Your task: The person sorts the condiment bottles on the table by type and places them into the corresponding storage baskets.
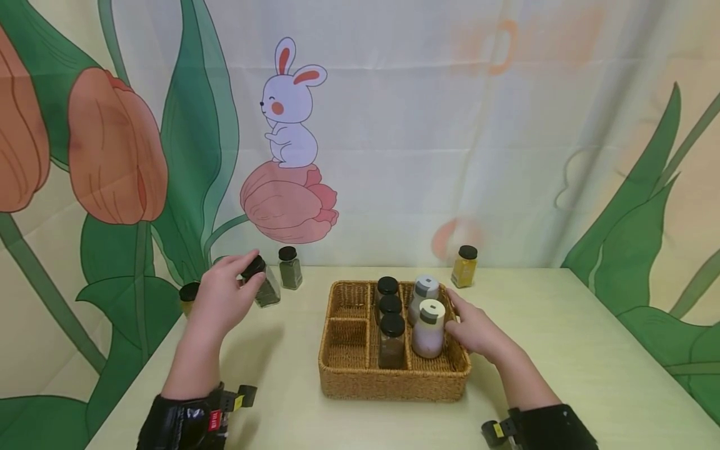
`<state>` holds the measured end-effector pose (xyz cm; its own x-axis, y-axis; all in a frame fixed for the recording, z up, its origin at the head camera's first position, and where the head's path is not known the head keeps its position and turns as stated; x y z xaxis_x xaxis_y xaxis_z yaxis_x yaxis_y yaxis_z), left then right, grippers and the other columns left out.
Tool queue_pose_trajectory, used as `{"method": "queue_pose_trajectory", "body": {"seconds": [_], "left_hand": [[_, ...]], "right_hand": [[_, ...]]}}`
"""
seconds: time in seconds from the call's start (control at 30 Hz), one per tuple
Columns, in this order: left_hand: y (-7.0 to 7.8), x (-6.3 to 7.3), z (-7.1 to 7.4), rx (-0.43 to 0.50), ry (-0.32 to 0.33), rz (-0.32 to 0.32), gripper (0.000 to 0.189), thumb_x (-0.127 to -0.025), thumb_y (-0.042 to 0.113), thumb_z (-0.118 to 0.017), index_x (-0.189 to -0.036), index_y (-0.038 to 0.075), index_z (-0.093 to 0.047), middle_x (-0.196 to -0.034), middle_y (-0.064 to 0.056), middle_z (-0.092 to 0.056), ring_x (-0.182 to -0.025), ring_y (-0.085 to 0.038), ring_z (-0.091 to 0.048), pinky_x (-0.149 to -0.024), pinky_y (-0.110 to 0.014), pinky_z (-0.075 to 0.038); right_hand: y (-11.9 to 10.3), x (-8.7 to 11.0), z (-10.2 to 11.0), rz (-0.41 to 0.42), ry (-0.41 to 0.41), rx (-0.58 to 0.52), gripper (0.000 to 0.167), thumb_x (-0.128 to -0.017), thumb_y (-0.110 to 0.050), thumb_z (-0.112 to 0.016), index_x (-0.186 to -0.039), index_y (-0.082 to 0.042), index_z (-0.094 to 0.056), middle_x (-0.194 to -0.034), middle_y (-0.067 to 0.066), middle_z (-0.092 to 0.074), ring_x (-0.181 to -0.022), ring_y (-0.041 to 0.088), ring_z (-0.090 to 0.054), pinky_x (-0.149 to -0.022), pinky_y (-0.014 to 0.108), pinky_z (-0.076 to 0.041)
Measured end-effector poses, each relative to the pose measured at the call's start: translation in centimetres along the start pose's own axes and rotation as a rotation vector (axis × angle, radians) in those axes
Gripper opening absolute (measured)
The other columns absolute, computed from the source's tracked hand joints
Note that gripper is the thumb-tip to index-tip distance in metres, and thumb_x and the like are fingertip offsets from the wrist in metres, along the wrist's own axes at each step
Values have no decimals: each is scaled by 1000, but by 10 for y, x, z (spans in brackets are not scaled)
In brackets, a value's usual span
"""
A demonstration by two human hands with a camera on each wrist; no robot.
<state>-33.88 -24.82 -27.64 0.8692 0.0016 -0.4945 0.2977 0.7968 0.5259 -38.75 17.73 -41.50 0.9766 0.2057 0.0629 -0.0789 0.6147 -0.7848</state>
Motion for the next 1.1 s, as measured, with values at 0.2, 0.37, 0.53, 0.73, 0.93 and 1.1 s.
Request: {"method": "queue_pose_trajectory", "body": {"seconds": [0.2, 0.37, 0.53, 0.73, 0.93, 1.1], "left_hand": [[6, -3, -7, 16, -14, 10, 51, -100, 17, -64, -148, 4, -54, -139, -26, -54, -112, -45, -62, -87, -56, -55], [11, -5, -12, 24, -21, 16, 51, -100, 18, -64, -148, 5, -53, -140, -27, -53, -112, -44, -63, -88, -56, -54], [17, -8, -18, 42, -14, 2, 50, -100, 17, -65, -147, 5, -55, -138, -25, -55, -117, -42, -60, -90, -54, -54], [22, -9, -22, 44, -16, 2, 50, -100, 17, -65, -147, 6, -55, -137, -23, -56, -115, -42, -61, -89, -54, -55], [25, -10, -25, 45, -14, -3, 49, -100, 18, -65, -147, 6, -56, -138, -24, -55, -110, -42, -64, -87, -54, -56], [28, -11, -30, 61, -17, -18, 50, -99, 18, -66, -146, 7, -56, -136, -23, -57, -110, -40, -64, -86, -53, -56]], "right_hand": [[1, 0, 0, 3, 0, 3, 85, -89, -2, -51, -164, -7, -12, -152, 39, -33, -49, 17, -44, -48, 33, -43], [2, -1, 0, 6, 1, 0, 85, -89, -2, -51, -164, -7, -13, -152, 38, -34, -49, 17, -44, -48, 33, -43], [2, -1, 0, 6, 3, 5, 85, -89, -2, -51, -164, -8, -13, -152, 39, -34, -48, 17, -43, -47, 33, -43], [1, -2, 0, 9, -2, 0, 85, -89, -2, -51, -164, -8, -12, -152, 39, -33, -48, 16, -43, -47, 33, -42], [0, -2, 1, 11, -2, -12, 86, -89, -1, -51, -165, -9, -12, -153, 39, -33, -48, 16, -42, -46, 32, -42], [2, -1, 0, 6, 2, -7, 86, -89, -1, -52, -165, -9, -12, -152, 39, -33, -48, 16, -42, -47, 32, -42]]}}
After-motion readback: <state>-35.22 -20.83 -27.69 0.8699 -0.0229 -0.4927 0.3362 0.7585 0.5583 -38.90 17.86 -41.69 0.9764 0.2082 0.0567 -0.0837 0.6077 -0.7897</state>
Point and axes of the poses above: each hand's wrist, its own x-axis away from the middle knuckle, its own z-axis out of the back of the hand, y = z × x, the point moved 10 cm from there along -x, towards the middle knuckle
